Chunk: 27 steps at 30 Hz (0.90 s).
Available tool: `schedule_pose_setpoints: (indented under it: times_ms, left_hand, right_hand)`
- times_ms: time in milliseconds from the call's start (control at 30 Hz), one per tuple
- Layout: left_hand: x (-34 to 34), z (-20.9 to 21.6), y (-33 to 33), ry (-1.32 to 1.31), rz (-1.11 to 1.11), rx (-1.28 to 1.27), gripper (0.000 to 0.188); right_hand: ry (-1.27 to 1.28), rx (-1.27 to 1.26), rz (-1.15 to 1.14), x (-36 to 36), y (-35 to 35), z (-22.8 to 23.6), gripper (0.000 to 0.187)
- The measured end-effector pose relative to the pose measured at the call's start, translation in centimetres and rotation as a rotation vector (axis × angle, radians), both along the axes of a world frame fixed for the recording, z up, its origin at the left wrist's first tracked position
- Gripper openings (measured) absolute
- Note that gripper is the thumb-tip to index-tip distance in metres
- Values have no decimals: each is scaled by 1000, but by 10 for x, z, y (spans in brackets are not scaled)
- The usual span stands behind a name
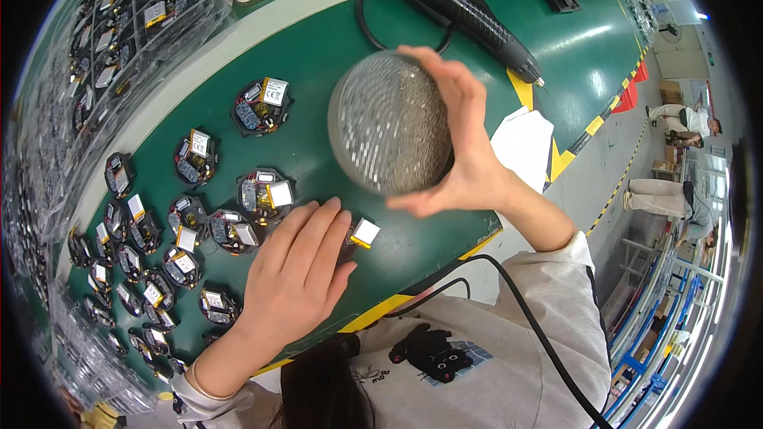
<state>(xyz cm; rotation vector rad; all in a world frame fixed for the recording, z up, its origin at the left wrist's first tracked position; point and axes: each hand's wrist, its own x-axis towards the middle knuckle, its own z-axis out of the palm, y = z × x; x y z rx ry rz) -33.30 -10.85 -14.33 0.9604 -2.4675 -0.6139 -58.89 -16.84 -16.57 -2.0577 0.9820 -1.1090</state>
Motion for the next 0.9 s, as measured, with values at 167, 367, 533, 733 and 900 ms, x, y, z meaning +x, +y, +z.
schedule_pose_setpoints:
  times_ms: [167, 367, 533, 733, 900]
  left_hand:
    - [0, 4, -6, -26, -95, -30, 58]
    - [0, 1, -4, -19, -44, -54, 54]
    - [-1, -2, -1, 99, 43, 44, 53]
    - [-1, -2, -8, 198, 34, 0, 38]
    - [-3, 1, -7, 270, 105, 17, 28]
  right_hand:
    - [-36, 49, 71, -1, 3, 2, 122]
    - [264, 145, -37, -8, 8, 25, 114]
    - [586, 114, -10, -25, 14, 66, 95]
    - [801, -234, -332, -70, -51, 72, 53]
    - [803, 18, -391, -74, -77, 44, 40]
